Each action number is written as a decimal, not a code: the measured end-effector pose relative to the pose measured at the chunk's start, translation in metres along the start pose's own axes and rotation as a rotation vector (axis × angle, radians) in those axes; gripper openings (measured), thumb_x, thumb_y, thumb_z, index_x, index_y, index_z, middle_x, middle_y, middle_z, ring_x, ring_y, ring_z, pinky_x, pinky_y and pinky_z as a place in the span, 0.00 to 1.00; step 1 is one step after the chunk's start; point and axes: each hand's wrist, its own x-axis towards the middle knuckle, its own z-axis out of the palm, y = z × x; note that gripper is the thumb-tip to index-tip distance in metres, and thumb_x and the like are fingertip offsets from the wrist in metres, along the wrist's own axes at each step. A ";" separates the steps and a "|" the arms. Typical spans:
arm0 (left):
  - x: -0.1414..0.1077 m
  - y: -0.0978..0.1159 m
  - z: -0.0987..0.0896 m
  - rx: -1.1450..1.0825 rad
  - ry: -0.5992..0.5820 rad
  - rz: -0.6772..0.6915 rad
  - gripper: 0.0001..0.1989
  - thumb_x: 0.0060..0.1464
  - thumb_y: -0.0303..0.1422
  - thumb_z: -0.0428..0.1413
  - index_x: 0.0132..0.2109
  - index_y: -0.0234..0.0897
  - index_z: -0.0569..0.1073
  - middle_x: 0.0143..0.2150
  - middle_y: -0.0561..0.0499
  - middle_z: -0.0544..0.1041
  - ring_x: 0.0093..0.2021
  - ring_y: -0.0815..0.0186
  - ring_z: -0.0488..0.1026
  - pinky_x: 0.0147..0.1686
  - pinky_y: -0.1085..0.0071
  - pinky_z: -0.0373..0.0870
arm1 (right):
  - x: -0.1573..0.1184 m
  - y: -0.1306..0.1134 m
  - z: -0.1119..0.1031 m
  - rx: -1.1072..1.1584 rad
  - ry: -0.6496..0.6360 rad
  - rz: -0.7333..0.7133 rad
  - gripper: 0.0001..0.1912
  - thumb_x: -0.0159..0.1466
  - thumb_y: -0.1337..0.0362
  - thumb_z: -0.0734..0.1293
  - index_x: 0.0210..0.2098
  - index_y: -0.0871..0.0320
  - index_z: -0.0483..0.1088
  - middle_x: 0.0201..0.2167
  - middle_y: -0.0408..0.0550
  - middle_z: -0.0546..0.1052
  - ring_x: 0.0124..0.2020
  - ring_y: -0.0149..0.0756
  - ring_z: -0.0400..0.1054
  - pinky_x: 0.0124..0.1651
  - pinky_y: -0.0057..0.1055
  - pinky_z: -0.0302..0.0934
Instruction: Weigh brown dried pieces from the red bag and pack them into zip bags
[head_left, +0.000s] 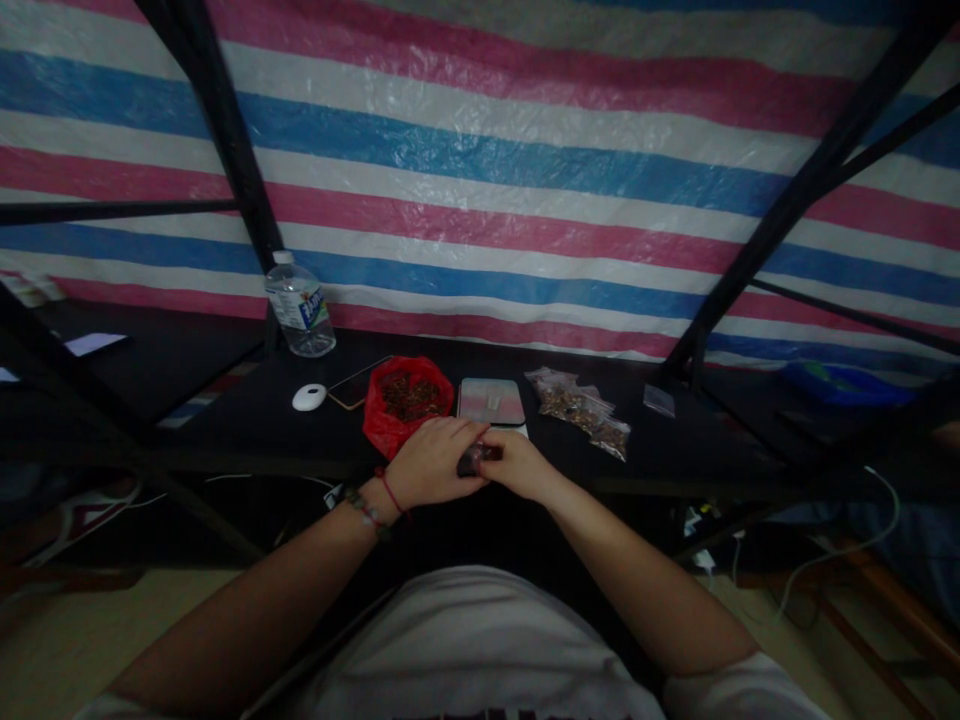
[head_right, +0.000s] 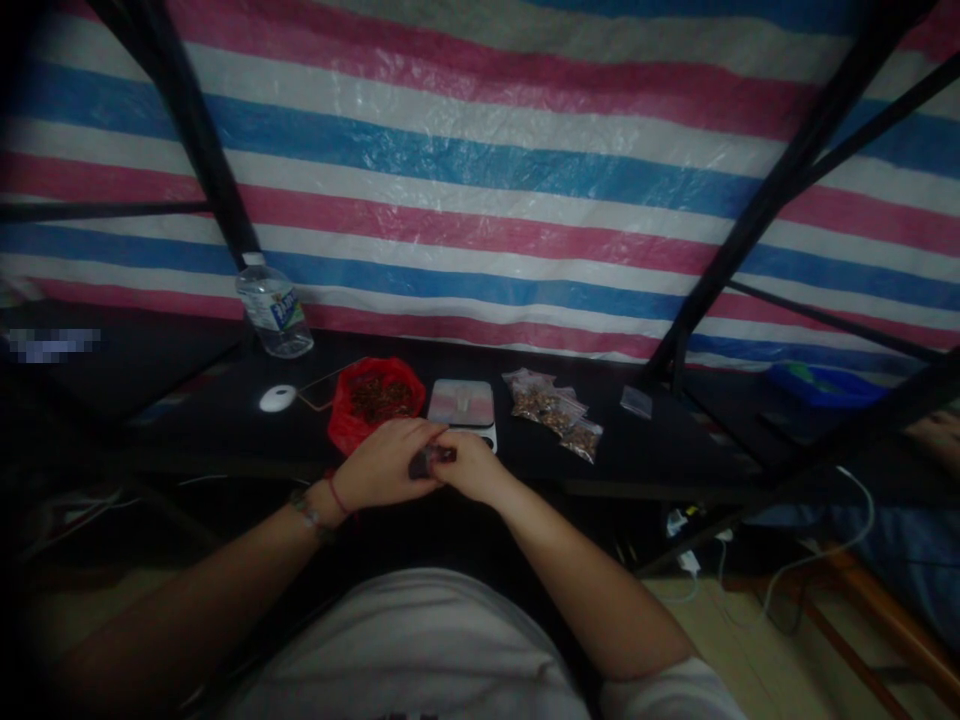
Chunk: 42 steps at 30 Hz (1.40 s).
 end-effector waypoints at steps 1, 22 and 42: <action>0.000 0.000 -0.001 0.013 -0.006 -0.001 0.25 0.48 0.41 0.59 0.53 0.37 0.68 0.47 0.43 0.73 0.47 0.54 0.70 0.48 0.58 0.65 | 0.000 0.002 0.000 0.006 -0.004 0.006 0.07 0.54 0.74 0.65 0.26 0.60 0.73 0.24 0.41 0.74 0.27 0.30 0.65 0.32 0.26 0.56; 0.003 -0.052 -0.021 0.226 0.136 -0.301 0.16 0.53 0.29 0.51 0.50 0.38 0.69 0.46 0.45 0.76 0.46 0.57 0.74 0.47 0.64 0.67 | 0.036 0.031 -0.033 -0.201 0.477 0.002 0.18 0.56 0.59 0.68 0.45 0.59 0.72 0.43 0.52 0.75 0.39 0.38 0.69 0.44 0.36 0.64; -0.026 -0.168 -0.024 -0.218 0.421 -0.815 0.19 0.47 0.34 0.55 0.48 0.37 0.69 0.41 0.48 0.76 0.39 0.62 0.74 0.39 0.70 0.68 | 0.129 0.026 0.015 -0.190 0.113 -0.002 0.25 0.52 0.67 0.71 0.50 0.58 0.69 0.42 0.47 0.77 0.41 0.36 0.72 0.47 0.34 0.65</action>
